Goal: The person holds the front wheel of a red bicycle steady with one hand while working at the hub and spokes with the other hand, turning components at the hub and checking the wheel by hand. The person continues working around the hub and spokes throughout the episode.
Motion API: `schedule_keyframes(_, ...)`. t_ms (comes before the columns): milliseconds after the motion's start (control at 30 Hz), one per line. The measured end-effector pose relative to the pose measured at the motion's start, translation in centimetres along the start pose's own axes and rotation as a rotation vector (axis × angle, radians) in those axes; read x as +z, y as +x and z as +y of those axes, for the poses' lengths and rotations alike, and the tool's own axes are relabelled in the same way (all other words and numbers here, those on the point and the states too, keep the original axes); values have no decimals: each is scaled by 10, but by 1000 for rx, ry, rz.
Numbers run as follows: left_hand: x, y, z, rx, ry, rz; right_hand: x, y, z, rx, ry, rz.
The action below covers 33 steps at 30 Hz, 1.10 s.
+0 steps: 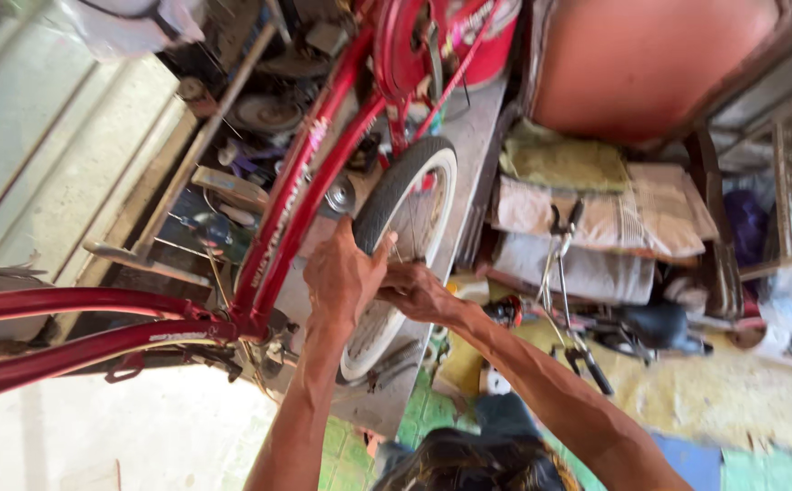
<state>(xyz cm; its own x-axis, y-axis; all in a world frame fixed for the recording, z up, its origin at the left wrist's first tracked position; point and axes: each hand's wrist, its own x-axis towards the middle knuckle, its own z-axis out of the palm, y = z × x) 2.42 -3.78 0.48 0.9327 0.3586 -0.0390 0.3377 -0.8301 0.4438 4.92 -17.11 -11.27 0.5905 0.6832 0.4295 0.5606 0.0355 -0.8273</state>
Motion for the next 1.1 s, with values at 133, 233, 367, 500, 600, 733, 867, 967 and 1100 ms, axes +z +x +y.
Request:
schedule_keyframes(133, -3, -2, 0, 39, -2, 24, -1, 3, -6, -38, 18, -16)
schedule_keyframes(233, -3, -3, 1, 18, -4, -3, 0, 3, -7, -16, 49, -35)
schedule_keyframes(367, -2, -2, -1, -13, 23, 1, 1, 3, -2, 52, 32, -7)
schedule_keyframes(500, 1, -5, -2, 51, 9, 19, 2, 1, 3, 221, -11, -99)
schedule_keyframes(600, 2, -8, -2, 60, 25, 38, -2, -1, 2, 92, 38, -49)
schedule_keyframes(733, 3, -6, 1, -26, 22, -13, -3, -6, 1, -8, -25, -14)
schedule_keyframes(867, 2, -6, 5, 35, 5, 29, -2, -9, -2, 39, -34, -85)
schedule_keyframes(967, 1, -5, 6, 18, -14, 14, -1, -8, -4, -64, -109, 23)
schedule_keyframes(1100, 0, -4, 6, 10, -1, 26, -1, -8, -5, -75, -139, 9)
